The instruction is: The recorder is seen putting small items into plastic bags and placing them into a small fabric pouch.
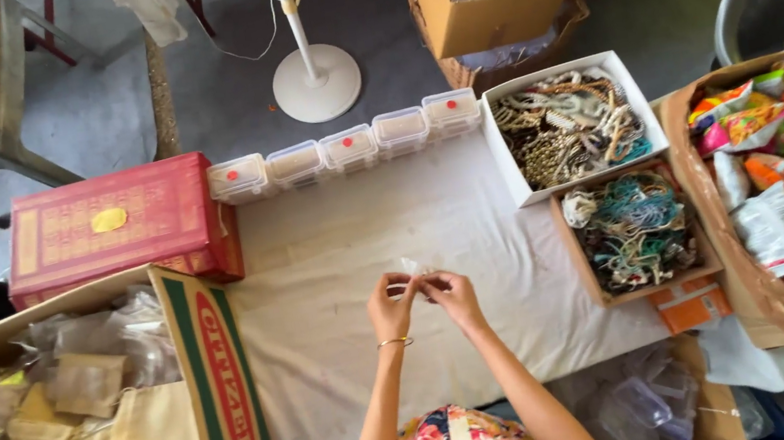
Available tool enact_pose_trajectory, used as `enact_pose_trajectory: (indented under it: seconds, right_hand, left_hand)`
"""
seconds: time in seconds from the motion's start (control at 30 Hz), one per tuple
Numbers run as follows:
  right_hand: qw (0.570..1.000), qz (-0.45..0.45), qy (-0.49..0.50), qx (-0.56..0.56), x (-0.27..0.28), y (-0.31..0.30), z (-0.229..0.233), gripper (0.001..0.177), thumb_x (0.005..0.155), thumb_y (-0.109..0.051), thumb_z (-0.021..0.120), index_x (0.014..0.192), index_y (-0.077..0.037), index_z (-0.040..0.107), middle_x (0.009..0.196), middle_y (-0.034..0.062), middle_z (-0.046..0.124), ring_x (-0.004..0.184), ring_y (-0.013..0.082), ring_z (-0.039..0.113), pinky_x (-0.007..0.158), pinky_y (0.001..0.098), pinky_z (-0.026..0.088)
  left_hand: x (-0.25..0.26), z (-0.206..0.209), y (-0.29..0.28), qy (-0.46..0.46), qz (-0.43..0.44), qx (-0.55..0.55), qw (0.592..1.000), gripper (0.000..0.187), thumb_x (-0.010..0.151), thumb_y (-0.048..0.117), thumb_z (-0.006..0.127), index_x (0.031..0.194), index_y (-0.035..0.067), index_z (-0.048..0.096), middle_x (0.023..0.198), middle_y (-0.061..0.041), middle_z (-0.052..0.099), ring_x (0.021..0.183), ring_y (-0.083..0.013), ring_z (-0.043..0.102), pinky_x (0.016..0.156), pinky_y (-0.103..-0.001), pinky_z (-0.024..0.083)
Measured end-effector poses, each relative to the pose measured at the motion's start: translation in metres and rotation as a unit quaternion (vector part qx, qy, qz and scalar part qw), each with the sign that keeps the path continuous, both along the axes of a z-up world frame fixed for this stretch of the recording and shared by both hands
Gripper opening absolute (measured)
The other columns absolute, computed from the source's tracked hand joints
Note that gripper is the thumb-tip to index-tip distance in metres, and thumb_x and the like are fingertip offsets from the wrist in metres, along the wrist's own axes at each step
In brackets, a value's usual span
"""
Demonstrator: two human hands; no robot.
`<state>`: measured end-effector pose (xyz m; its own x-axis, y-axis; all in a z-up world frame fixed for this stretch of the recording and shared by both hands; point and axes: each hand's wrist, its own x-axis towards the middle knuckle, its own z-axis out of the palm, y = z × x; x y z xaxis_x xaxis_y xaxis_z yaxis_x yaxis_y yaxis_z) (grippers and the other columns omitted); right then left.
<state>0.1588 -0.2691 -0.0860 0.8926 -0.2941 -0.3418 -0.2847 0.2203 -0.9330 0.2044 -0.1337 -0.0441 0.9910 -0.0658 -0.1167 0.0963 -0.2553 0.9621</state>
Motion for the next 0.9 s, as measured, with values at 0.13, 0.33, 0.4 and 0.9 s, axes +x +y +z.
enact_pose_trajectory:
  seconds: [0.13,0.33,0.4,0.9]
  right_hand:
    - [0.999,-0.017,0.022,-0.047,0.008,-0.001,0.027,0.032,0.093,-0.022,0.078,0.105,0.007,0.076,0.087,0.0110,0.076,0.078,0.0141,0.070,0.072,0.0295,0.059]
    - [0.999,-0.018,0.023,0.018,0.008,0.003,0.029,0.029,0.094,-0.021,0.069,0.111,0.003,0.075,0.096,0.0082,0.079,0.085,0.0126,0.074,0.078,0.0286,0.064]
    - [1.000,-0.020,0.020,0.008,0.008,0.003,0.031,0.029,0.096,-0.019,0.067,0.109,0.005,0.076,0.096,0.0095,0.079,0.084,0.0139,0.075,0.078,0.0293,0.064]
    - [0.967,0.022,-0.013,-0.252,-0.017,-0.004,0.077,0.032,0.090,-0.011,0.073,0.121,-0.007,0.070,0.089,0.0072,0.079,0.080,0.0166,0.078,0.070,0.0300,0.061]
  left_hand:
    - [0.013,0.019,0.000,-0.008,-0.017,-0.014,1.000,0.021,0.084,0.021,0.083,0.092,0.002,0.076,0.088,-0.006,0.078,0.077,-0.0170,0.075,0.069,-0.029,0.057]
    - [0.017,0.021,0.006,0.053,-0.020,-0.001,0.998,0.021,0.088,0.023,0.078,0.094,0.003,0.077,0.092,-0.004,0.077,0.074,-0.0138,0.075,0.064,-0.028,0.056]
    - [0.017,0.025,0.007,0.037,-0.040,0.023,0.998,0.021,0.090,0.023,0.076,0.095,0.002,0.077,0.093,-0.006,0.076,0.074,-0.0144,0.075,0.064,-0.028,0.056]
    - [-0.028,0.033,-0.016,0.020,-0.002,0.021,1.000,0.027,0.086,0.013,0.077,0.111,0.007,0.070,0.091,-0.007,0.077,0.079,-0.0194,0.078,0.068,-0.031,0.060]
